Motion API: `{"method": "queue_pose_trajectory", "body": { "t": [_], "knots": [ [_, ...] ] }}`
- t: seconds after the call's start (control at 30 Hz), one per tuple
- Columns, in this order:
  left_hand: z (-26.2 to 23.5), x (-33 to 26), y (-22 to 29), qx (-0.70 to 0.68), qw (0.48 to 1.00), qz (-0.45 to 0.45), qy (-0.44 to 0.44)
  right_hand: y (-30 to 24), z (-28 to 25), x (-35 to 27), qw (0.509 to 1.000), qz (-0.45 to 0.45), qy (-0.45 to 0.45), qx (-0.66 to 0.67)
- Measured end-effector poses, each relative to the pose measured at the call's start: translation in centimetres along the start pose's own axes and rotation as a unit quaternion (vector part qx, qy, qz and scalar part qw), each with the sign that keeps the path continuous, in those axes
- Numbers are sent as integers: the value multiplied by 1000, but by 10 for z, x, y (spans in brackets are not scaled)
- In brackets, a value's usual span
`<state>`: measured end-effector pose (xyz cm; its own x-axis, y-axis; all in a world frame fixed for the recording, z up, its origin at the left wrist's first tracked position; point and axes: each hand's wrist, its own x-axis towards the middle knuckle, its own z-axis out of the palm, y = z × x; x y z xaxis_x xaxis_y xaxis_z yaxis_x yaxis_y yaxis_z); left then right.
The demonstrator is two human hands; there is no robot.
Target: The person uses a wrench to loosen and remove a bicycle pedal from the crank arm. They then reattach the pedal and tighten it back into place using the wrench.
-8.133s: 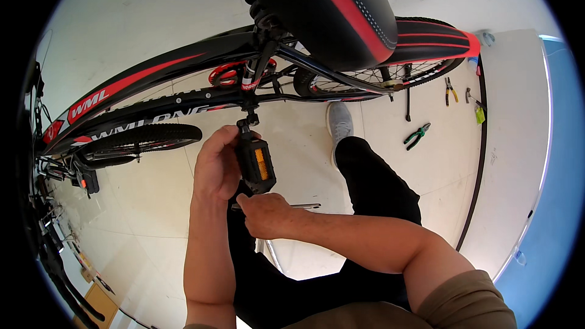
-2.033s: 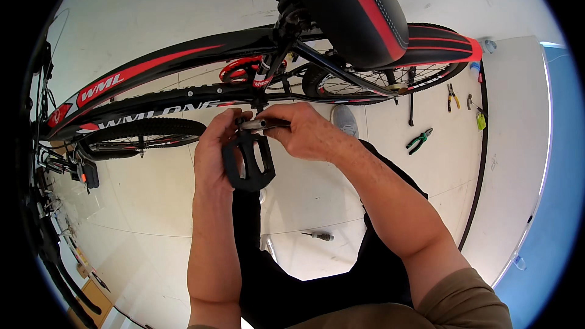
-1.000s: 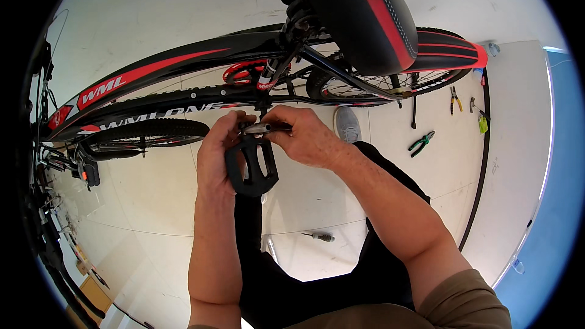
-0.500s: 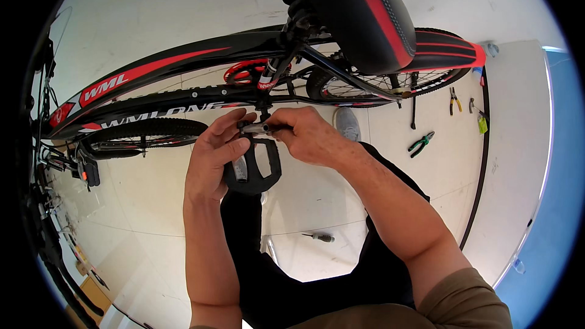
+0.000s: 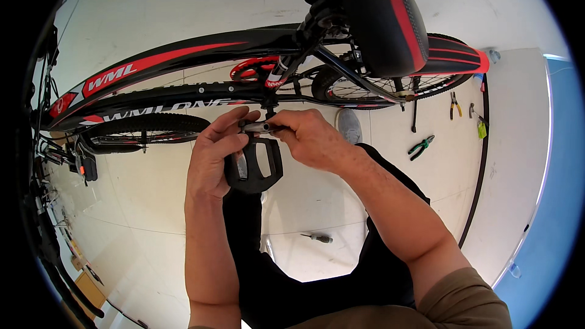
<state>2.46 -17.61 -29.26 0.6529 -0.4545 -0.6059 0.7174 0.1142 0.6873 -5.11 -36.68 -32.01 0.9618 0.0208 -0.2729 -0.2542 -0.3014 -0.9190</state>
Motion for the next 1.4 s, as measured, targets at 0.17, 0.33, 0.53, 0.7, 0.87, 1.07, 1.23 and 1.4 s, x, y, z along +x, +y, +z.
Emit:
{"method": "queue_pose_trajectory", "body": {
  "t": [0.17,0.33,0.53,0.7,0.87,1.07,1.23,1.4],
  "knots": [
    [1,4,-3,-20,999,-16,26,0,-1,2,1000,25,1,-4],
    [10,7,-4,-10,998,-16,64,14,-4,0,999,-17,22,21],
    [9,11,-8,-12,996,-7,86,15,-13,-1,1000,16,20,7],
    [7,12,-8,-35,997,-4,72,1,-17,1,999,52,-13,1],
    [13,11,-8,-33,997,-2,66,12,-11,0,999,8,10,41],
    [9,12,-12,-41,997,0,62,9,-9,1,999,16,11,41],
    [10,11,-11,-36,998,-2,58,9,-6,2,998,16,8,54],
    [9,11,-11,-35,998,-1,49,17,3,3,996,23,14,86]
  ]
}}
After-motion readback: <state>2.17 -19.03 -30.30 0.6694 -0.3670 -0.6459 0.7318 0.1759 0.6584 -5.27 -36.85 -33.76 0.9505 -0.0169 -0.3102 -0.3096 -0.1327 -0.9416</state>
